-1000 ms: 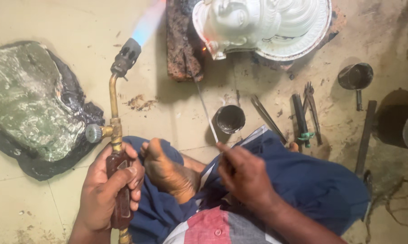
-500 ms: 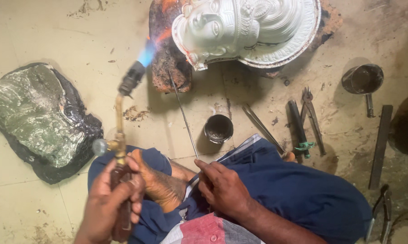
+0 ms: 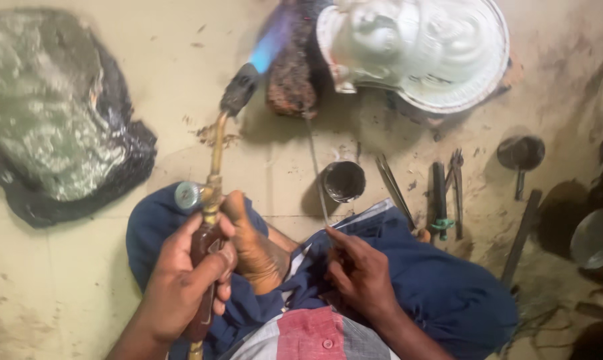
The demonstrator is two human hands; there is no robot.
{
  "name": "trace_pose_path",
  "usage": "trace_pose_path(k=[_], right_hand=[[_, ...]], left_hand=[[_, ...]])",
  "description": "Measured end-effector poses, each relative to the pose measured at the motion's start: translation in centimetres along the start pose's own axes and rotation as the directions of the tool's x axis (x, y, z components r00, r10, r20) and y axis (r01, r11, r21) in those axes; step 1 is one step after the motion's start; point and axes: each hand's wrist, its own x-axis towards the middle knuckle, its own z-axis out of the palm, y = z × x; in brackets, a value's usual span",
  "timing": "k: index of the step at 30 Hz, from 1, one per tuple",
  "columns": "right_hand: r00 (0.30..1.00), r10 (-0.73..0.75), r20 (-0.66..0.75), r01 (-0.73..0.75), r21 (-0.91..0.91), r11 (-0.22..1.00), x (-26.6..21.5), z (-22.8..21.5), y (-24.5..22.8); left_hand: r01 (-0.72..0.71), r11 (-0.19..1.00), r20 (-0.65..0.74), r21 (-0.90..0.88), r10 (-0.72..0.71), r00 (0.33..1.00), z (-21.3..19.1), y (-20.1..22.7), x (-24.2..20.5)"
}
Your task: The person sits on the floor and uses a blowtorch to heat a white statue placed on bricks. They hold the torch in one hand and use a metal rod in the other to manipulate the heated areas of the statue.
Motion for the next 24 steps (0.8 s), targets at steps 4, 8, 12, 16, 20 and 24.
trace_pose_path(k=[4,8,12,16,20,24], right_hand=[[0.974,0.223,-0.034,-0.225,-0.084,0.971,-0.6,0.6,-0.6],[0.937,0.328,-0.119,-0.348,-0.263,0.9,-0.1,1.8,-1.8],[0.913,0.317,-0.259,-0.392,-0.331,0.859,0.4,1.4,-4.1],[0.924,0.208,-0.319,-0.356,-0.529,0.77,1.5,-0.9,-9.3],[0.979,0.087,-0.185,-0.204,-0.847,0.49,4.3,-4.3,-15.2],[0.988,0.03,-0.149,-0.148,-0.901,0.408,4.8,-4.6,-18.9]], left_hand=[[0.032,0.997,0.107,-0.073,-0.025,0.994,-1.3,-0.5,1.5],[0.011,0.998,0.242,-0.068,0.005,0.97,-2.3,-1.3,2.6],[0.027,0.999,0.331,-0.043,-0.011,0.944,-3.7,-1.8,3.2],[-0.024,0.999,0.385,-0.021,0.031,0.922,-4.4,-1.6,3.7],[-0.152,0.987,0.378,-0.053,0.161,0.912,-4.2,-2.0,4.2],[-0.223,0.97,0.357,-0.093,0.241,0.903,-3.8,-2.5,4.2]])
